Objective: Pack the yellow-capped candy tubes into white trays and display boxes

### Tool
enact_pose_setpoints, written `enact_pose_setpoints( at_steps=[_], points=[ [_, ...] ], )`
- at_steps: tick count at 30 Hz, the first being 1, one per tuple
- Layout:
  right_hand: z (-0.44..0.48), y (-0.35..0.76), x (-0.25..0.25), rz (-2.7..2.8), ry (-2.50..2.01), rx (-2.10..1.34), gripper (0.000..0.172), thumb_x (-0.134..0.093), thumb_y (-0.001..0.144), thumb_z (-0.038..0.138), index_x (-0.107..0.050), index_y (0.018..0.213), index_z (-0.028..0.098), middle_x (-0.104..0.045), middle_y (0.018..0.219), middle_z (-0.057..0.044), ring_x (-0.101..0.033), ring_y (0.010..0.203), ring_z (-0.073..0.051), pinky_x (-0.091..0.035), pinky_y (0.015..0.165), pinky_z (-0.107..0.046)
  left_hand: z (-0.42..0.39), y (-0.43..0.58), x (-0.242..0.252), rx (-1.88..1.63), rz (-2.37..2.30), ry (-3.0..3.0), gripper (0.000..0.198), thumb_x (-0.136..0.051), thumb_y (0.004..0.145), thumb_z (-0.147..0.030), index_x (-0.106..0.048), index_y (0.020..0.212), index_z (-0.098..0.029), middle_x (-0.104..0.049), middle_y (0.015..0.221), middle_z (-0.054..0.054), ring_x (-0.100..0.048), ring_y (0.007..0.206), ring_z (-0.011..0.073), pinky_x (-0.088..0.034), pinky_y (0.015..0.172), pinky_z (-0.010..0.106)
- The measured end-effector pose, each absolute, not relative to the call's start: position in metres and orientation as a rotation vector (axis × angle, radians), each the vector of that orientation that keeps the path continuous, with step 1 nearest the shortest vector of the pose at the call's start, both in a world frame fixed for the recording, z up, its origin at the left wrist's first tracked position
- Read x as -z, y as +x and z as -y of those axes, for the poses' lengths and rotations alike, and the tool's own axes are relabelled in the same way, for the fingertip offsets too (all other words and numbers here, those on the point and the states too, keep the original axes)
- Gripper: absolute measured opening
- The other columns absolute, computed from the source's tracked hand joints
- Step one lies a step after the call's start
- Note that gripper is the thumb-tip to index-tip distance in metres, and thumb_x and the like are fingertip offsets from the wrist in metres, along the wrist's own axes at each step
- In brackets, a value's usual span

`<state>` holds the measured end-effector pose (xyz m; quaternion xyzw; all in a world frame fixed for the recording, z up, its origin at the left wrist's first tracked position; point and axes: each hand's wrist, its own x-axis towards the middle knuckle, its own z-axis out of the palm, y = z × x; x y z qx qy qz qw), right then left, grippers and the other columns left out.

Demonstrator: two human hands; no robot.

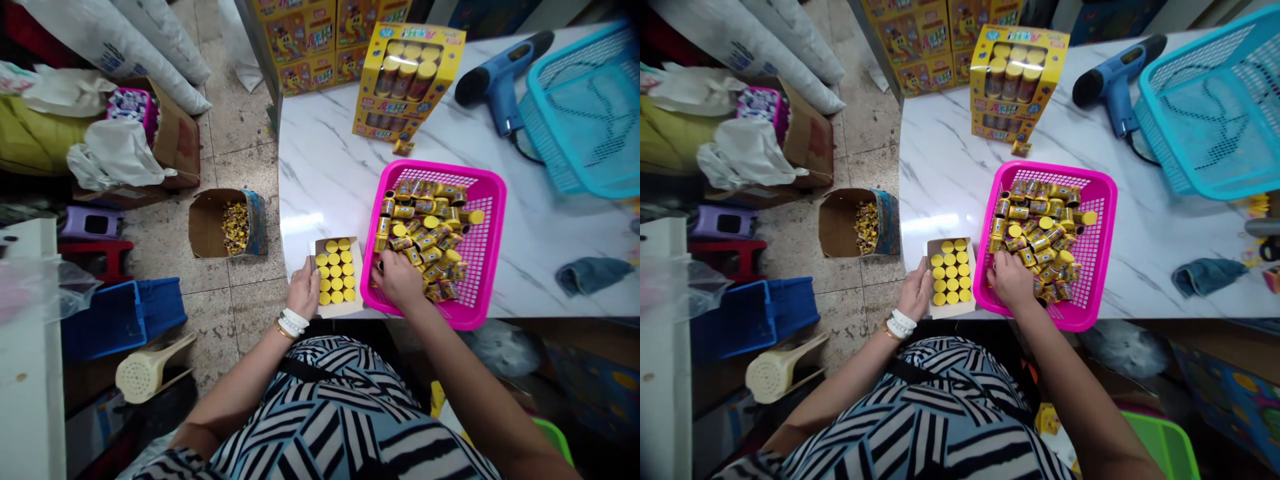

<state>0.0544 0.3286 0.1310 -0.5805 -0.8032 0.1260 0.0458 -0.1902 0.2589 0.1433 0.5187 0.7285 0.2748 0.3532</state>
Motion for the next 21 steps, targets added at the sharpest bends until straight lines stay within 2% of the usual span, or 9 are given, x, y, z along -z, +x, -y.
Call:
enact_pose_setpoints(
  at_steps=[2,4,6,9,14,17,19,21],
  points=[
    [-0.334,0.052,-0.131,2.236,-1.811,-0.539,0.016,-0.059,0.086,0.031,-0.06,0.095,0.018,-0.066,0.081,-0.007,-0.06,0.076,-0.022,-0.044,0.064,-0.031,-0.259,-0.19,-0.144,-0.693,-1.88,1.345,0.052,-0.041,0.098,-0.043,-0.053,0.142,-0.017,-0.072,0.099,0.012,-0.063,0.092,0.0276,-0.047,0.092,0.041],
    [-0.337,0.049,-0.139,1.946,-1.756,-0.714,0.025,-0.059,0.087,0.033,-0.058,0.107,0.019,-0.066,0.085,-0.005,-0.061,0.072,-0.019,-0.048,0.062,-0.029,-0.258,-0.19,-0.145,-0.68,-1.875,1.339,0.052,-0.04,0.098,-0.042,-0.052,0.143,-0.017,-0.072,0.102,0.013,-0.062,0.094,0.028,-0.047,0.091,0.041],
    [-0.334,0.047,-0.149,1.806,-1.643,-0.835,0.036,-0.059,0.088,0.034,-0.055,0.121,0.019,-0.065,0.096,-0.006,-0.062,0.076,-0.018,-0.051,0.063,-0.029,-0.257,-0.19,-0.144,-0.694,-1.878,1.323,0.053,-0.041,0.098,-0.042,-0.051,0.143,-0.018,-0.071,0.106,0.013,-0.062,0.096,0.0282,-0.047,0.092,0.041],
    [-0.324,0.043,-0.156,2.002,-1.483,-0.914,0.045,-0.058,0.085,0.026,-0.056,0.13,0.019,-0.064,0.109,-0.01,-0.064,0.09,-0.022,-0.056,0.077,-0.035,-0.257,-0.191,-0.142,-0.727,-1.886,1.296,0.053,-0.046,0.096,-0.044,-0.052,0.143,-0.018,-0.071,0.109,0.013,-0.063,0.097,0.0282,-0.047,0.094,0.041],
    [-0.317,0.03,-0.168,2.173,-1.392,-0.881,0.039,-0.051,0.088,0.018,-0.062,0.125,0.019,-0.066,0.104,-0.009,-0.064,0.096,-0.024,-0.054,0.091,-0.039,-0.257,-0.194,-0.142,-0.663,-1.873,1.296,0.056,-0.043,0.097,-0.044,-0.05,0.145,-0.016,-0.072,0.11,0.015,-0.064,0.097,0.029,-0.047,0.093,0.042],
    [-0.325,0.011,-0.181,2.024,-1.414,-0.849,0.047,-0.051,0.089,0.017,-0.054,0.135,0.018,-0.06,0.118,-0.012,-0.06,0.11,-0.025,-0.05,0.1,-0.04,-0.257,-0.195,-0.142,-0.634,-1.882,1.312,0.058,-0.039,0.098,-0.043,-0.048,0.146,-0.013,-0.071,0.114,0.017,-0.063,0.1,0.0299,-0.046,0.095,0.044],
    [-0.33,-0.006,-0.182,1.986,-1.37,-0.888,0.049,-0.05,0.087,0.015,-0.052,0.136,0.019,-0.057,0.12,-0.013,-0.059,0.114,-0.025,-0.049,0.102,-0.04,-0.257,-0.195,-0.142,-0.649,-1.883,1.317,0.057,-0.039,0.098,-0.043,-0.049,0.145,-0.014,-0.071,0.112,0.016,-0.064,0.099,0.0293,-0.046,0.095,0.043],
    [-0.33,-0.025,-0.172,1.939,-1.365,-0.879,0.043,-0.051,0.087,0.016,-0.053,0.131,0.019,-0.059,0.115,-0.012,-0.06,0.111,-0.025,-0.05,0.098,-0.041,-0.257,-0.195,-0.142,-0.668,-1.882,1.308,0.055,-0.041,0.097,-0.044,-0.052,0.143,-0.016,-0.073,0.105,0.014,-0.065,0.095,0.0281,-0.048,0.092,0.041]
  ],
)
